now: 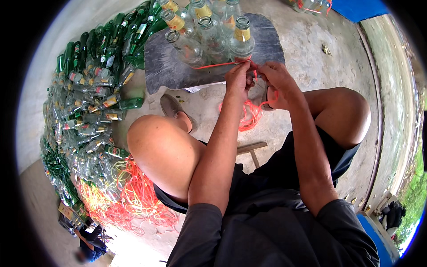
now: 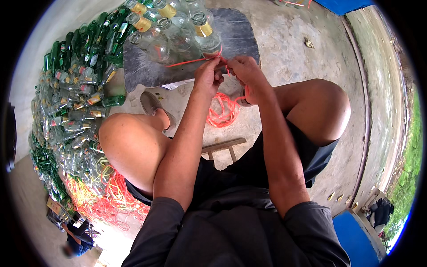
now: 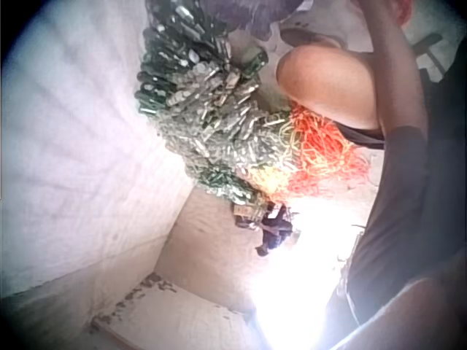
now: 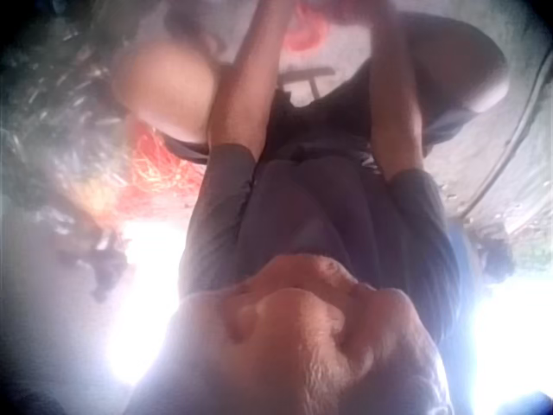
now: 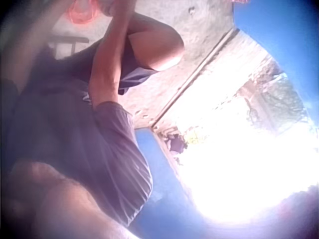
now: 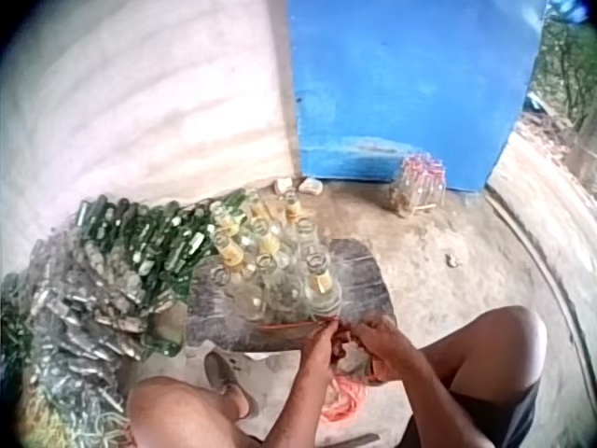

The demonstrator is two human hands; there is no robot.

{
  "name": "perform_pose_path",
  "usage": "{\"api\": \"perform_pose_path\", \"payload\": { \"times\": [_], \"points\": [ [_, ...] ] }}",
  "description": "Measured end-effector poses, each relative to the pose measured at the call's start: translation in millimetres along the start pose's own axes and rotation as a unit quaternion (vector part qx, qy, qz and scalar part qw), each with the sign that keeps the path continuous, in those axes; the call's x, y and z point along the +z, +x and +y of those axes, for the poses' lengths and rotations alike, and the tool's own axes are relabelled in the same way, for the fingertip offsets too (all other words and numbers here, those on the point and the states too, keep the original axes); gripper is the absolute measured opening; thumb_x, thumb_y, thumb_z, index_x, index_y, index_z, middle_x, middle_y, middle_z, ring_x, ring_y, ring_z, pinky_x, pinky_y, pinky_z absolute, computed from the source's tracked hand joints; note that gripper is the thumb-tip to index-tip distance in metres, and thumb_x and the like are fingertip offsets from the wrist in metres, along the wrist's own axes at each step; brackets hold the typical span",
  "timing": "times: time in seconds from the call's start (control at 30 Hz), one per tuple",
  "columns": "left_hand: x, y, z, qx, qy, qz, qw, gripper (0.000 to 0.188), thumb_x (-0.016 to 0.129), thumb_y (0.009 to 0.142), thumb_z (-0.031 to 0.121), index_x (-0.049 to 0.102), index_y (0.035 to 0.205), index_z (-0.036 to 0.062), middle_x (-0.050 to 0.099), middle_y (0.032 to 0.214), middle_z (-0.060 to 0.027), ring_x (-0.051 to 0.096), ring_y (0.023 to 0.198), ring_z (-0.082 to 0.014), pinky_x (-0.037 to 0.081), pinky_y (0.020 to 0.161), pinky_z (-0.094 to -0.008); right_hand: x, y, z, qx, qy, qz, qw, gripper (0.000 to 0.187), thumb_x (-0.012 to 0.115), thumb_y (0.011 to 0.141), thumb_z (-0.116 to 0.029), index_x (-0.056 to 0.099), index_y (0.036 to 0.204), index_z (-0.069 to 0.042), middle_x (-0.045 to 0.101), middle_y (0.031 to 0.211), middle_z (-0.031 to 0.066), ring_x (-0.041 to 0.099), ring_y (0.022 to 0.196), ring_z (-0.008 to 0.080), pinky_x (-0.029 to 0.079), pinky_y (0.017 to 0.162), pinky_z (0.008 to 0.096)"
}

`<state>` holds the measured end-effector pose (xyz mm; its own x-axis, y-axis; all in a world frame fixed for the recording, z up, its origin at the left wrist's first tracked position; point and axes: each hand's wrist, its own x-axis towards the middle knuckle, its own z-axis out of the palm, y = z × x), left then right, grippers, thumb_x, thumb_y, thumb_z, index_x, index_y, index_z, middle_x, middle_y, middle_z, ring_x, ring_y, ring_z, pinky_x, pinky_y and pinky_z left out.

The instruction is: The person bundles glass bottles together using red plastic ties, wrapping the ties around the bottle necks and pulling them tight by hand.

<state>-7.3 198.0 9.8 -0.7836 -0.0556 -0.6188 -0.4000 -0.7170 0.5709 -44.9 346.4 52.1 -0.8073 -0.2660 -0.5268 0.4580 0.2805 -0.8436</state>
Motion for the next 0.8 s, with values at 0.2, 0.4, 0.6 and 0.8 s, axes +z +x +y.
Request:
{"api": "perform_pose_path", "payload": {
  "times": [0.2, 0.4, 0.6, 0.8],
  "points": [
    [-7, 14, -3, -0.026, -0.084, -0.069, 0.994, 0.012, 0.059, 0.104, 0.020, 0.062, 0.098, 0.0102, 0.072, 0.090, -0.0055, 0.047, 0.056, -0.0074, 0.040, 0.053, -0.0270, 9, 0, 15, 0.126, 0.108, -0.045, 0.985, 0.023, 0.062, 0.096, -0.026, 0.065, 0.083, -0.008, 0.058, 0.073, -0.0017, 0.046, 0.058, 0.0073, 0.034, 0.049, 0.0273],
    [-9, 14, -3, -0.025, -0.052, -0.054, 0.997, 0.020, 0.062, 0.105, 0.023, 0.060, 0.090, 0.0099, 0.060, 0.076, -0.0003, 0.049, 0.055, -0.0079, 0.036, 0.046, -0.0247, 17, 0, 11, 0.150, 0.256, -0.051, 0.954, 0.023, 0.059, 0.100, -0.029, 0.067, 0.089, -0.010, 0.064, 0.083, 0.0003, 0.054, 0.069, 0.0133, 0.044, 0.062, 0.0313],
    [-10, 7, 0, -0.016, -0.003, -0.028, 0.999, 0.020, 0.072, 0.100, 0.024, 0.062, 0.089, 0.0103, 0.061, 0.078, 0.0012, 0.048, 0.056, -0.0055, 0.032, 0.045, -0.0221, 19, 35, 37, 0.134, 0.315, 0.031, 0.939, 0.028, 0.065, 0.102, -0.036, 0.070, 0.095, -0.009, 0.066, 0.079, 0.0026, 0.058, 0.074, 0.0172, 0.046, 0.067, 0.0347],
    [-11, 7, -4, 0.003, -0.006, -0.024, 1.000, 0.018, 0.072, 0.098, 0.021, 0.062, 0.088, 0.0105, 0.060, 0.078, 0.0013, 0.049, 0.055, -0.0054, 0.031, 0.044, -0.0222, 20, 50, 47, 0.131, 0.425, -0.077, 0.893, 0.016, 0.068, 0.100, -0.022, 0.069, 0.093, -0.008, 0.067, 0.076, 0.0045, 0.058, 0.064, 0.0180, 0.050, 0.065, 0.0364]
  ]
}}
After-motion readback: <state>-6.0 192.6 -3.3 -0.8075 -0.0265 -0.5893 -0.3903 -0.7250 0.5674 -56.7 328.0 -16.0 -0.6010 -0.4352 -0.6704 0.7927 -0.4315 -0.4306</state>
